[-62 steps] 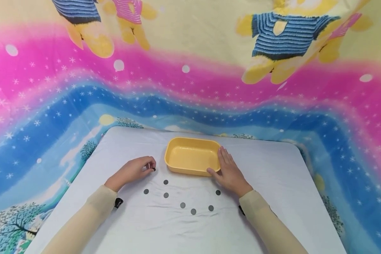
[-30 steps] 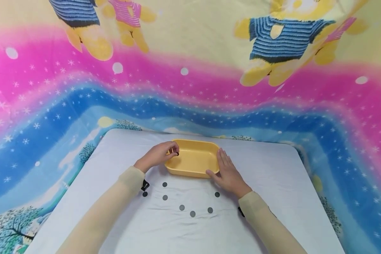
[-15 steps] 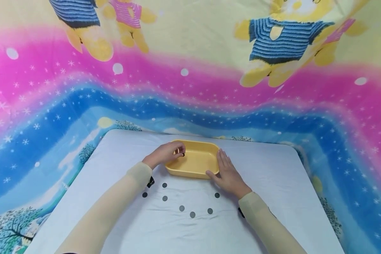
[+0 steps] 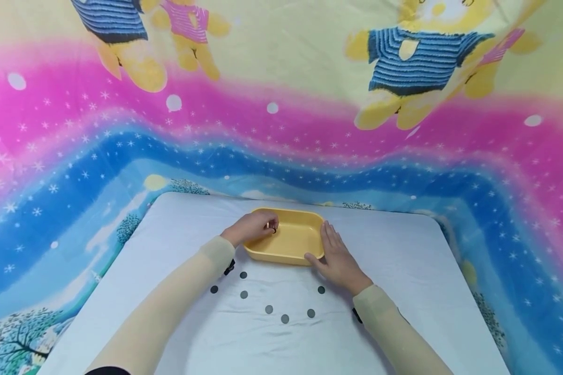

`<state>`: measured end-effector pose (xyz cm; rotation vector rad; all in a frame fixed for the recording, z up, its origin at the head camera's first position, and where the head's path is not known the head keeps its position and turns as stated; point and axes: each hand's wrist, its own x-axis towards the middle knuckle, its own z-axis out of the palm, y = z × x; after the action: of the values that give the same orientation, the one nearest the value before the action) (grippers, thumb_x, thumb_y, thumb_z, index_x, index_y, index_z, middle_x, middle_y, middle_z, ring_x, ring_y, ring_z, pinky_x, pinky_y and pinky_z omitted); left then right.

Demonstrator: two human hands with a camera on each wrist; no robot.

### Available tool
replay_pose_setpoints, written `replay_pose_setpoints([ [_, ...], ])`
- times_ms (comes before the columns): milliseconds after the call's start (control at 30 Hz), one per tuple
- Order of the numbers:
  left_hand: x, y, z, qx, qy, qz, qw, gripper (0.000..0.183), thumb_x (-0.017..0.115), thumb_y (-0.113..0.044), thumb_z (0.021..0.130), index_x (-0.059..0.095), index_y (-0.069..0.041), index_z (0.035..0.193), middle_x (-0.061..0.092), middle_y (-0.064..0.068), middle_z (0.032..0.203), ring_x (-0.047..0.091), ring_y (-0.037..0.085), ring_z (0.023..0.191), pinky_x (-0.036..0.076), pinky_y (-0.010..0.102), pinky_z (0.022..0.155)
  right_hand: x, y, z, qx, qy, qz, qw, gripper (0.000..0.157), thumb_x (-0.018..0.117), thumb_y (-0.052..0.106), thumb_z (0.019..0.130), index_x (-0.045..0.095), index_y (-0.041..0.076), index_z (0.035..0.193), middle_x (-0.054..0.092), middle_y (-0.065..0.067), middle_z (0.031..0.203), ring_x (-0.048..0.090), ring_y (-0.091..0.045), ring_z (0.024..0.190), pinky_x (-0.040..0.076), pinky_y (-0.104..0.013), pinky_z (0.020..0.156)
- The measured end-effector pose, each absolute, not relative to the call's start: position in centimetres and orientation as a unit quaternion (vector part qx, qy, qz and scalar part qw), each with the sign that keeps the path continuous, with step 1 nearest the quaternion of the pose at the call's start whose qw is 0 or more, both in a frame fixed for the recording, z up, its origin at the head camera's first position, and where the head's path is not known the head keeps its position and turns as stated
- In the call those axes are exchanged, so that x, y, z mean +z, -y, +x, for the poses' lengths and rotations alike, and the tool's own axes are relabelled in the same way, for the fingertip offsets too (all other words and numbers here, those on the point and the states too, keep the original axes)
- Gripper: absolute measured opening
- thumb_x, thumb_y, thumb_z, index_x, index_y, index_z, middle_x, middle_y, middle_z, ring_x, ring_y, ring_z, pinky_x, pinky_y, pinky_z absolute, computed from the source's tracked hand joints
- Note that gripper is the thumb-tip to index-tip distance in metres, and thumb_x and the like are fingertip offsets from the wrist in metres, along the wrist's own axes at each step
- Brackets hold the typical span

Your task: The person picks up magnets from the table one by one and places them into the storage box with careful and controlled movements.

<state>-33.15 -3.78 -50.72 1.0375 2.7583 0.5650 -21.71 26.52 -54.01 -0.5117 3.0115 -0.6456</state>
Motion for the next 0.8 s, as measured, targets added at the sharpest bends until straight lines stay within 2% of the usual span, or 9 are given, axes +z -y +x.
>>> replay_pose_setpoints([
  [333, -51.6, 2.6, -33.5, 0.195, -0.911, 0.349, 0.101, 0.006, 0.067, -0.019, 0.109, 0.07, -0.015, 0.111, 0.065, -0.005, 0.096, 0.059, 0.013, 0.087, 0.05, 0.029, 0.081, -54.0, -26.3, -21.6, -0.213, -0.963, -0.165, 0.002, 0.107, 0.048, 0.07, 0.106, -0.004, 0.004, 0.171, -0.002, -0.017, 0.18, 0.003, -0.039, 0.166, 0.013, -0.061, 0.131],
  [567, -52.3, 2.3, -33.7, 0.203, -0.916, 0.323, 0.121, 0.005, 0.067, -0.022, 0.108, 0.071, -0.018, 0.11, 0.067, -0.007, 0.096, 0.061, 0.013, 0.087, 0.051, 0.03, 0.082, -54.0, -26.0, -21.5, -0.217, -0.961, -0.172, 0.008, 0.105, 0.048, 0.069, 0.106, -0.006, 0.006, 0.171, -0.006, -0.012, 0.18, 0.002, -0.037, 0.166, 0.011, -0.058, 0.132],
  [800, -52.3, 1.2, -33.9, 0.196, -0.924, 0.303, 0.127, 0.006, 0.068, -0.025, 0.108, 0.067, -0.02, 0.105, 0.064, -0.007, 0.092, 0.059, 0.012, 0.083, 0.049, 0.029, 0.078, -53.8, -26.6, -21.6, -0.208, -0.963, -0.17, 0.007, 0.106, 0.048, 0.07, 0.106, -0.006, 0.006, 0.171, -0.005, -0.013, 0.18, 0.001, -0.037, 0.166, 0.012, -0.058, 0.132],
])
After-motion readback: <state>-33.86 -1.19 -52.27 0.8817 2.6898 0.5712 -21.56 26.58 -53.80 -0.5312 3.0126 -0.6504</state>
